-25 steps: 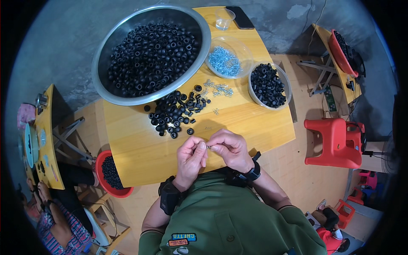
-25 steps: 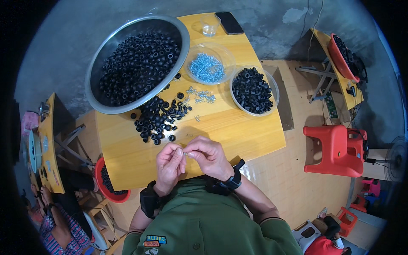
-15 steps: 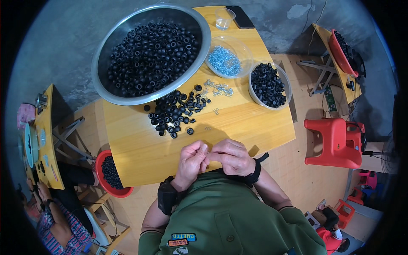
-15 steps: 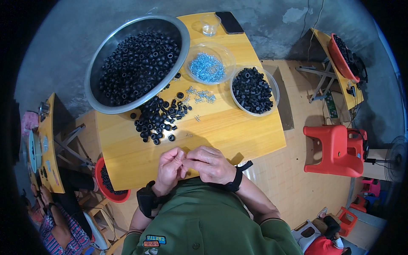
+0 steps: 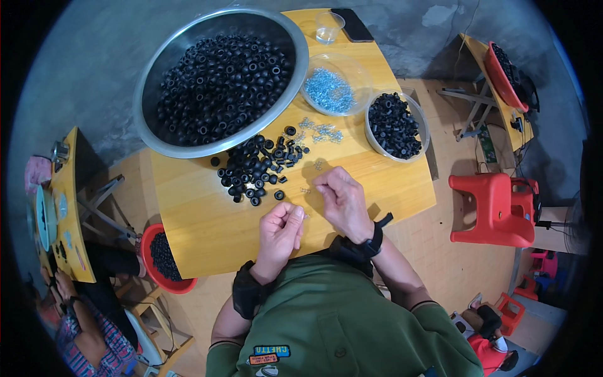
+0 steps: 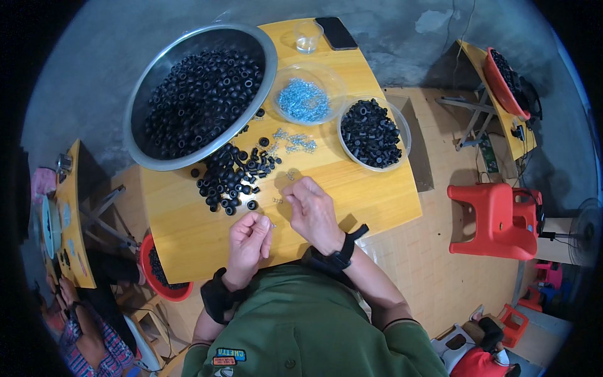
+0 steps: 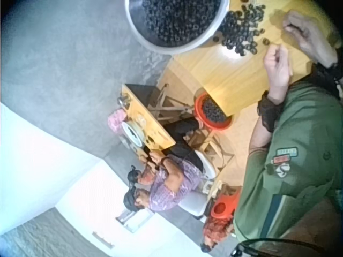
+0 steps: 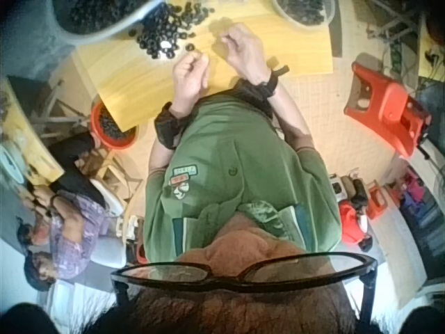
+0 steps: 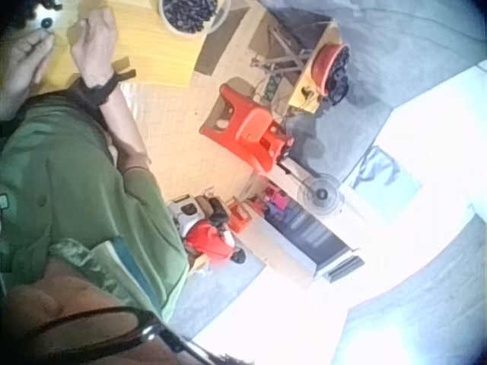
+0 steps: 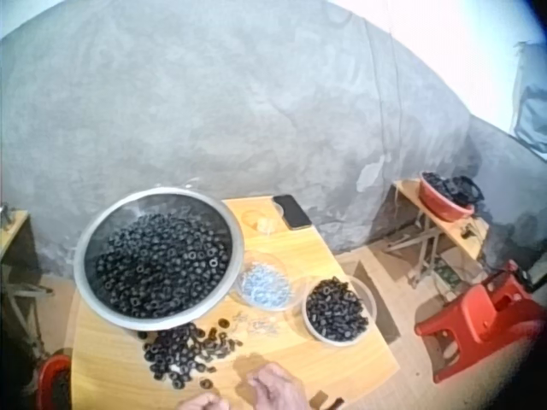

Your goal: Sorting small black plastic parts and inserting metal pins into them.

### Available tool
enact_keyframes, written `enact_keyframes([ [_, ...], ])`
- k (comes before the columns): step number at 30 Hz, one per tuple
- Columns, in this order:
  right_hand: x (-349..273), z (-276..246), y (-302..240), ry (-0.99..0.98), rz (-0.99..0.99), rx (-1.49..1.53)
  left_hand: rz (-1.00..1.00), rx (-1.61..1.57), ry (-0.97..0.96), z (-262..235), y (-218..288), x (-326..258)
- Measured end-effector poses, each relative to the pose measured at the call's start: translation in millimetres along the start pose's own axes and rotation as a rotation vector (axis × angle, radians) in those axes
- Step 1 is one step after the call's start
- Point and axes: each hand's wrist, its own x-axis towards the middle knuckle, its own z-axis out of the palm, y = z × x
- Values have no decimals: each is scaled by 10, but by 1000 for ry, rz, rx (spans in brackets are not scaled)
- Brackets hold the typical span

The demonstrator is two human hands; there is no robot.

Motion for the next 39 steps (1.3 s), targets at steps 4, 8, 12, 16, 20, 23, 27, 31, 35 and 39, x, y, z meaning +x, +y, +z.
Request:
enact_keyframes([
  [4, 113, 9, 94, 35, -2, -59, 468, 745, 60, 8, 51, 120],
  [8, 216, -88, 136, 67, -11, -151, 626, 1128, 138, 20, 53, 259],
  [12, 331, -75, 167, -31, -59, -269, 773, 1256, 234, 28, 54, 358],
  [16, 377, -112, 173, -91, -16, -323, 702, 1273, 241, 38, 103, 320],
  [20, 355, -113, 280, -3, -110, -238, 683, 1110, 265, 48, 91, 273],
  [23, 302, -138, 133, -23, -50, -71, 688, 1060, 256, 60, 101, 240],
  [27, 151, -149, -97, -134, 129, 228, 615, 931, 237, 94, 107, 224],
  [31, 66, -120, -154, -139, 49, 308, 582, 731, 172, 36, 25, 265],
  [35, 32, -139, -140, -135, 32, 333, 505, 497, 91, 51, 26, 239],
  [39, -10, -135, -185, -112, -9, 358, 482, 414, 35, 99, 103, 171],
])
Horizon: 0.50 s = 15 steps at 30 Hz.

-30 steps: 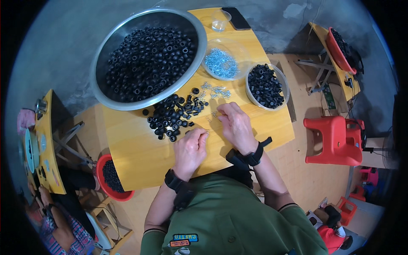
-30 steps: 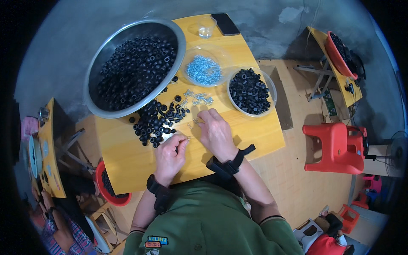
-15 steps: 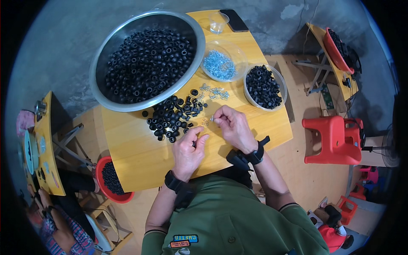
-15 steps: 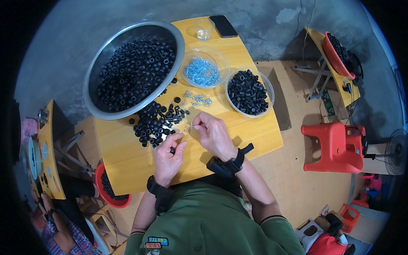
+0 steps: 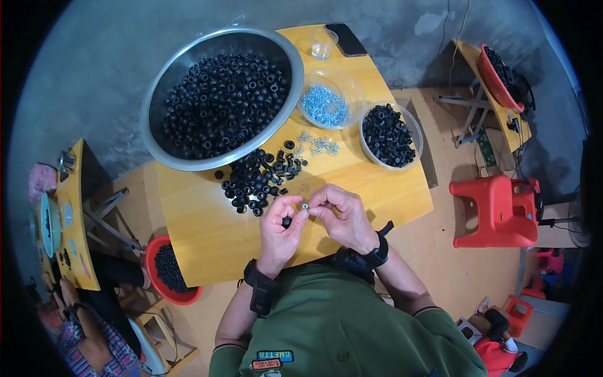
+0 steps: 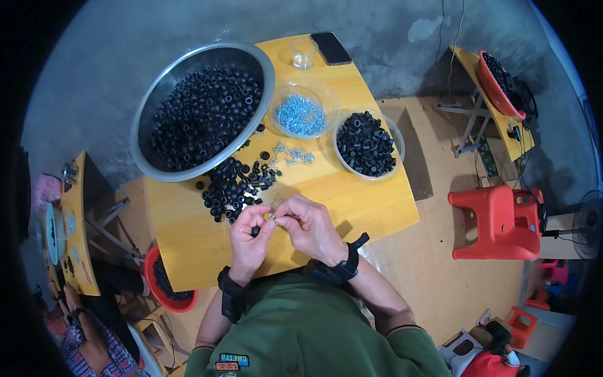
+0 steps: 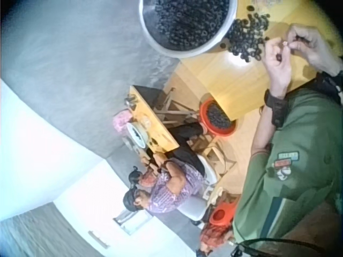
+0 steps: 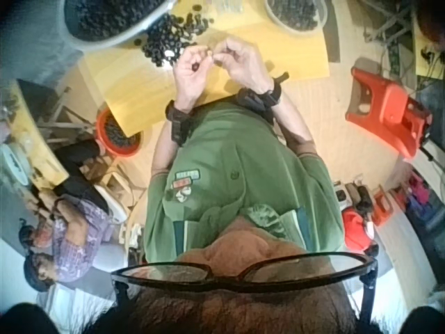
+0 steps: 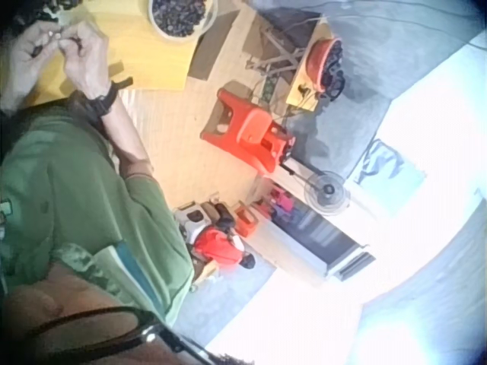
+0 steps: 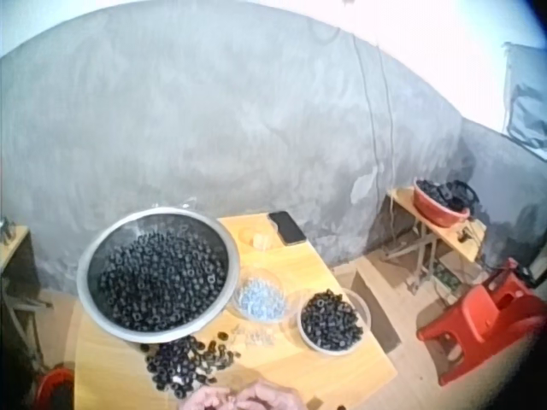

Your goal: Sorting small black plastic parts and inserting metal pins into them.

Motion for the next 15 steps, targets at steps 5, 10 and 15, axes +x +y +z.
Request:
enact_keyframes([
  [5, -56, 21, 39, -25, 125, 108, 15, 36, 17, 3, -11, -56],
  [10, -65, -1, 8, -9, 46, -32, -116, -122, -6, -10, 21, -72],
  [15, -45, 24, 47, 16, -303, -256, -331, -413, -2, -21, -41, -102],
])
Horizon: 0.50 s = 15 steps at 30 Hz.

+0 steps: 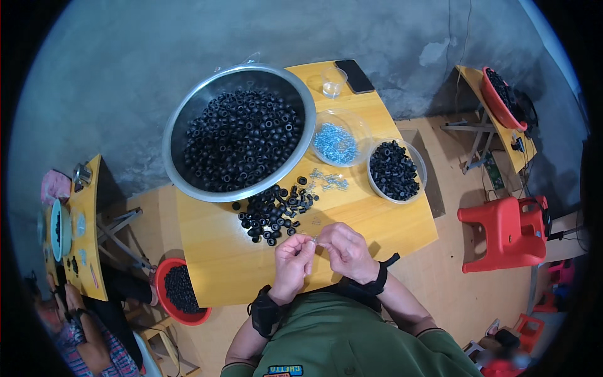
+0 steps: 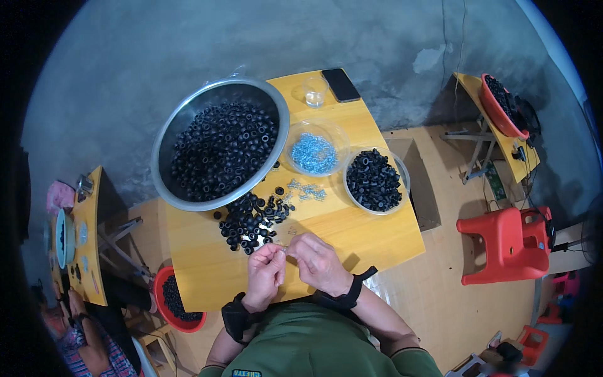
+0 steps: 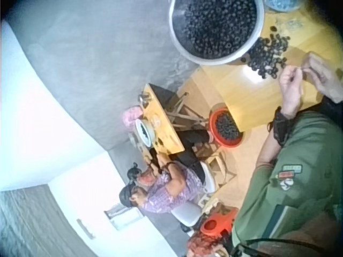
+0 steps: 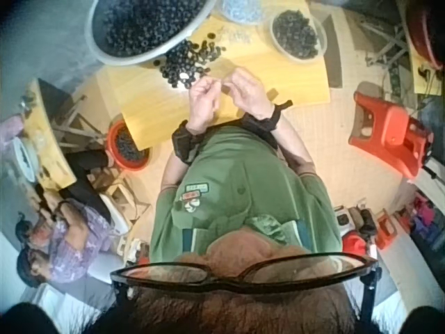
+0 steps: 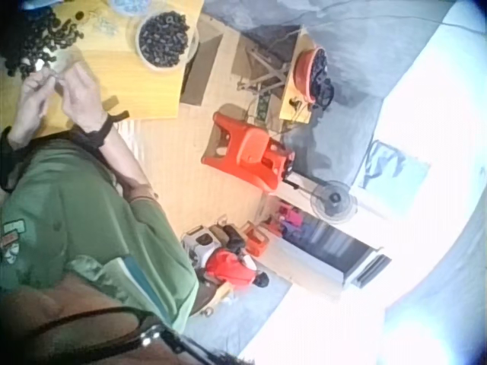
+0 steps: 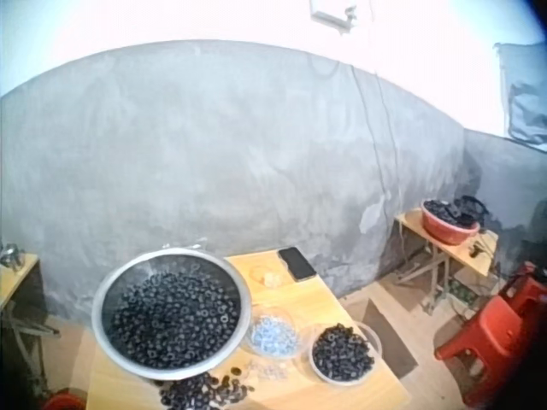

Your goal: Sorting small black plastic parts and inserting metal pins into them.

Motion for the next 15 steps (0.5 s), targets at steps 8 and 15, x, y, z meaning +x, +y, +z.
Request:
enact_keyframes([
  [8, 32, 9, -19, 22, -86, -166, -199, -143, -114, -32, 26, 25],
  [15, 16, 15, -24, 73, 107, 76, -309, -254, -216, -66, 73, 37],
])
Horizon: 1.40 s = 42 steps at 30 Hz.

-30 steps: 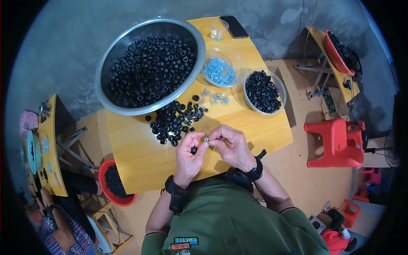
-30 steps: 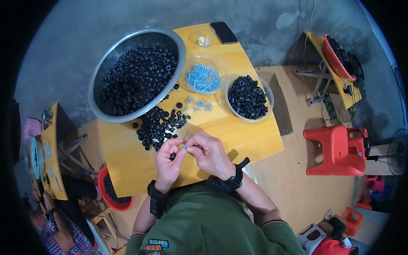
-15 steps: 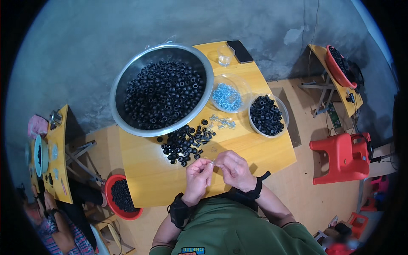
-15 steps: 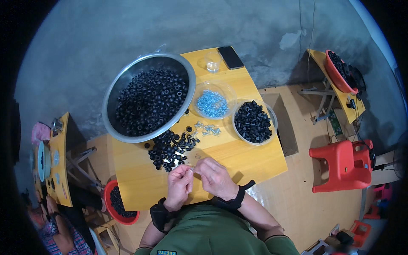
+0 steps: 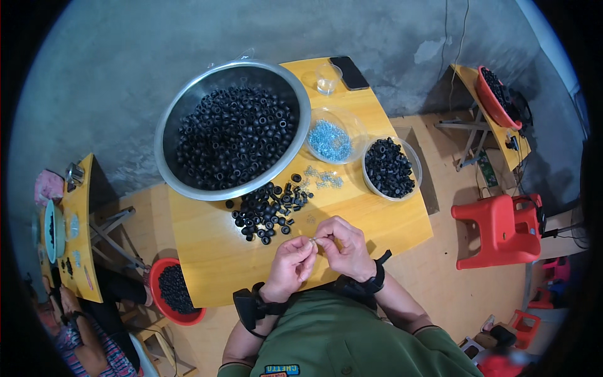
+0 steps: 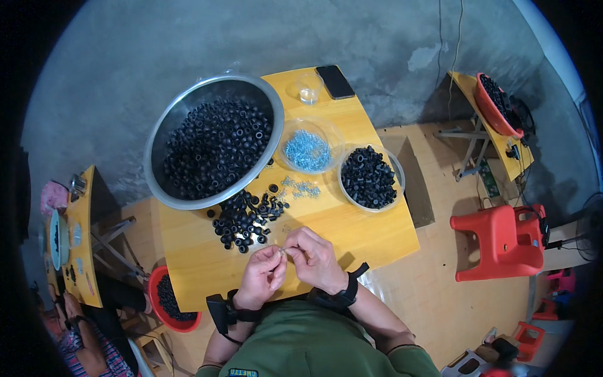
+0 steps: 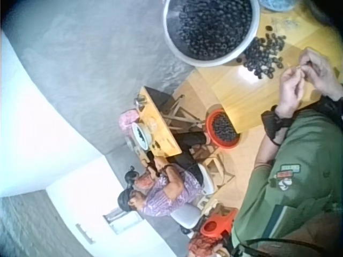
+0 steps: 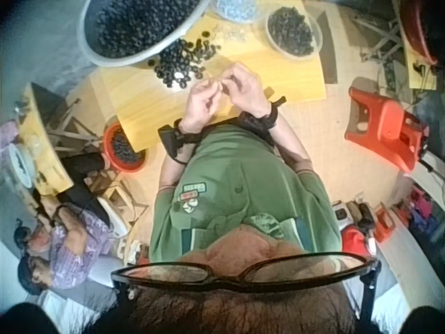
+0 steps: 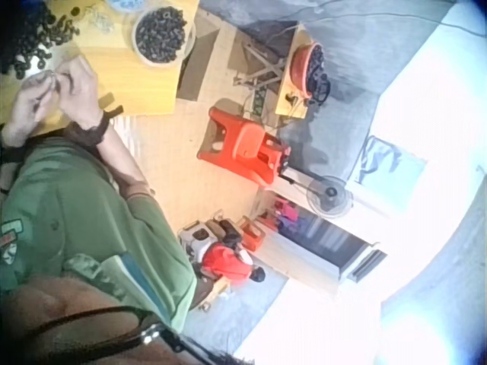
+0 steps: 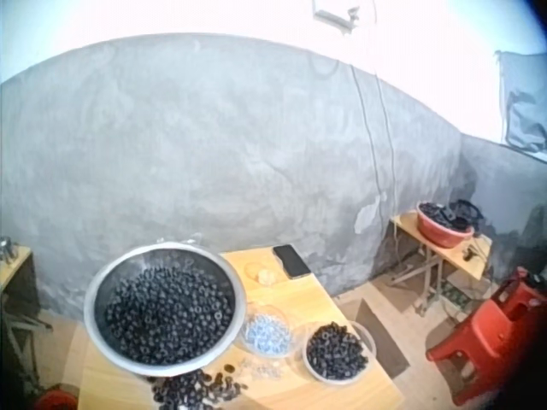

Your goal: Sorting small black plastic parts and inserting metal pins into them.

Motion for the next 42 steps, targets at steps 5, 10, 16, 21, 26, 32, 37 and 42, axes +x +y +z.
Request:
enact_keyframes([
  [5, -14, -75, -6, -117, 182, 215, -20, -86, -29, -35, -19, -25],
  [10, -100, -12, 17, -27, 286, 353, 40, 50, 10, 16, -14, -39],
  [16, -46, -23, -18, -8, 217, 150, -10, -57, -57, 21, -6, -58],
  [21, 55, -54, 95, 53, 184, -148, 91, 162, 65, 59, 28, -20],
  [26, 199, -84, 314, 5, 164, -274, 268, 474, 178, 59, 161, 78],
  [32, 173, -123, 234, 1, 171, -337, 619, 1115, 339, -27, 172, 261],
  [37, 40, -72, 221, -49, 129, -338, 650, 894, 289, -55, 194, 224],
  [42, 54, -23, 181, -174, 173, -337, 365, 237, 263, -97, 262, -173],
])
